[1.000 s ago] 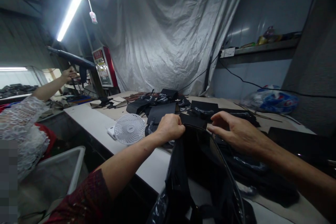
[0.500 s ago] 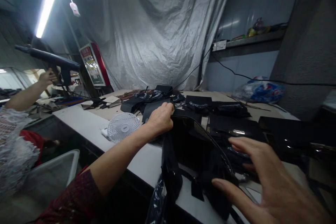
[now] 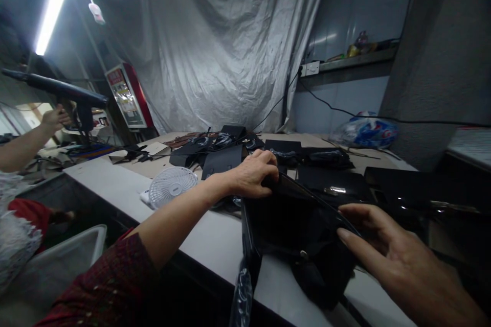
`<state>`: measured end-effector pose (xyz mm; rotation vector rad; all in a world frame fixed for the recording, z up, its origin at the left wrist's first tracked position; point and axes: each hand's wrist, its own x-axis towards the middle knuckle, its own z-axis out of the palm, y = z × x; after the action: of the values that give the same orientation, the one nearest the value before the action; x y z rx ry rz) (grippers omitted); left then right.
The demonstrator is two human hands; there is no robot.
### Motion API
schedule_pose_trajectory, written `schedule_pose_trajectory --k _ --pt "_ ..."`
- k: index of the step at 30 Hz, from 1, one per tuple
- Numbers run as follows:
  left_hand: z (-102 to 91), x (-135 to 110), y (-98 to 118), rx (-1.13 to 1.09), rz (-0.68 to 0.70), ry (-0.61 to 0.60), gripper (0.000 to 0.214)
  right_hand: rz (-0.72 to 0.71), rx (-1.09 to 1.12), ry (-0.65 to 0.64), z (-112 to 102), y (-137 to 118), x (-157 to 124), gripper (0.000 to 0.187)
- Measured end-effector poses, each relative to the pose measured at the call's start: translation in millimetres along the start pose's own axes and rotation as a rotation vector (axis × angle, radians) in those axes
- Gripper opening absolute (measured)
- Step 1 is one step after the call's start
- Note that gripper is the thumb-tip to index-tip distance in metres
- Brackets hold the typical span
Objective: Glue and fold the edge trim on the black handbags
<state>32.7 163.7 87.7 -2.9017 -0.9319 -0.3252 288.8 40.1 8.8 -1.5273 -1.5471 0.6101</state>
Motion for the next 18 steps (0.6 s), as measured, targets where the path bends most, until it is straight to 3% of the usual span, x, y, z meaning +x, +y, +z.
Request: schedule_pose_trajectory --k 4,9,18 --pt "2.5 3 -9 -0.119 0.006 0.005 0.006 -0.002 -0.038 -0.029 -3 6 2 0.053" --pt "6.0 8 -21 -0.343 -0.017 -0.022 0.003 0.040 0.014 -0.022 -2 17 9 0.057" --pt "11.3 8 -9 -0.335 -0.278 0.094 0.003 0.065 -0.107 0.208 -9 25 35 0.050"
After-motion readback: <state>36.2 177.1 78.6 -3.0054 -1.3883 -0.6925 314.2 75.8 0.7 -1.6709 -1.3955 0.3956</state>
